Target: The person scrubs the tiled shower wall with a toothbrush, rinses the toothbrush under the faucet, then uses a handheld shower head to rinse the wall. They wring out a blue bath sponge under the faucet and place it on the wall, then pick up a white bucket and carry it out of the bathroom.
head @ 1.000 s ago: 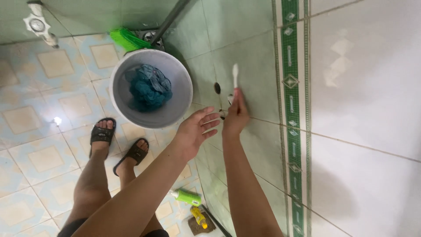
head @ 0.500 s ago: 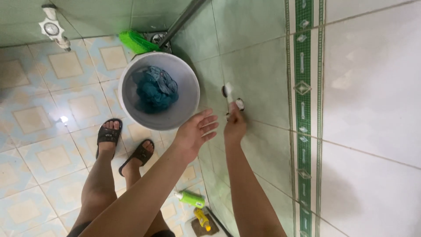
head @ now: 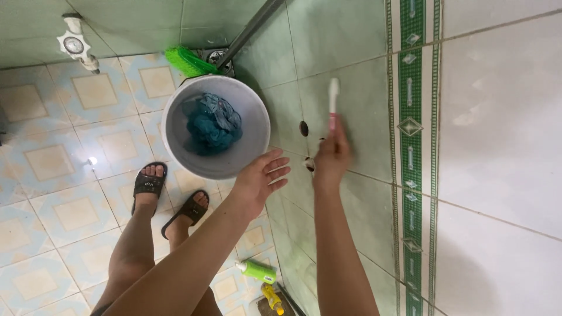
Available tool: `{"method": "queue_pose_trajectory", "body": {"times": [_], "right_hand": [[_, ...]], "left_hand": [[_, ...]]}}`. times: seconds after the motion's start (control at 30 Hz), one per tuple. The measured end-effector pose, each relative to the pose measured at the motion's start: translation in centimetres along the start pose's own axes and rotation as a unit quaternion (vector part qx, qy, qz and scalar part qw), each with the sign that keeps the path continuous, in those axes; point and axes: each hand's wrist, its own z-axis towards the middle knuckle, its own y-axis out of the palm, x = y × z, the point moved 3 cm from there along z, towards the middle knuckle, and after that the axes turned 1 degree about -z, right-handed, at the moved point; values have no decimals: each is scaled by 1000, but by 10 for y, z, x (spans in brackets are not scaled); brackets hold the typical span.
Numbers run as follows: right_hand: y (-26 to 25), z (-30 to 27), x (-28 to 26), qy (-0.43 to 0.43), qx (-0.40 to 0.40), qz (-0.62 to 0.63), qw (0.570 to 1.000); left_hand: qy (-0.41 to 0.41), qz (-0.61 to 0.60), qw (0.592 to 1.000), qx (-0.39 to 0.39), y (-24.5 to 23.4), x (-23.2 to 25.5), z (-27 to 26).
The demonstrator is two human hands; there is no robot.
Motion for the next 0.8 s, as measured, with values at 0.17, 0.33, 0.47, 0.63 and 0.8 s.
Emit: {"method": "queue_pose_trajectory", "body": {"times": [0.17,0.33,0.47,0.63,0.8], "right_hand": [[20,8,35,73,8,-71,995],[21,-1,-45,-94,27,-31,995],[25,0,-52,-163,51,-69,983],[23,36,69,42,4,-155,987],[82,-14,-19,176,33,-15,984]], "left_hand": [[17,38,999,5,-7,2,-4],[18,2,1000,-4,-23,14,4],[13,3,1000,5,-10,21,7],[50,129,988,66,-75,23,60],[135,390,853,319,-162,106,109]]}}
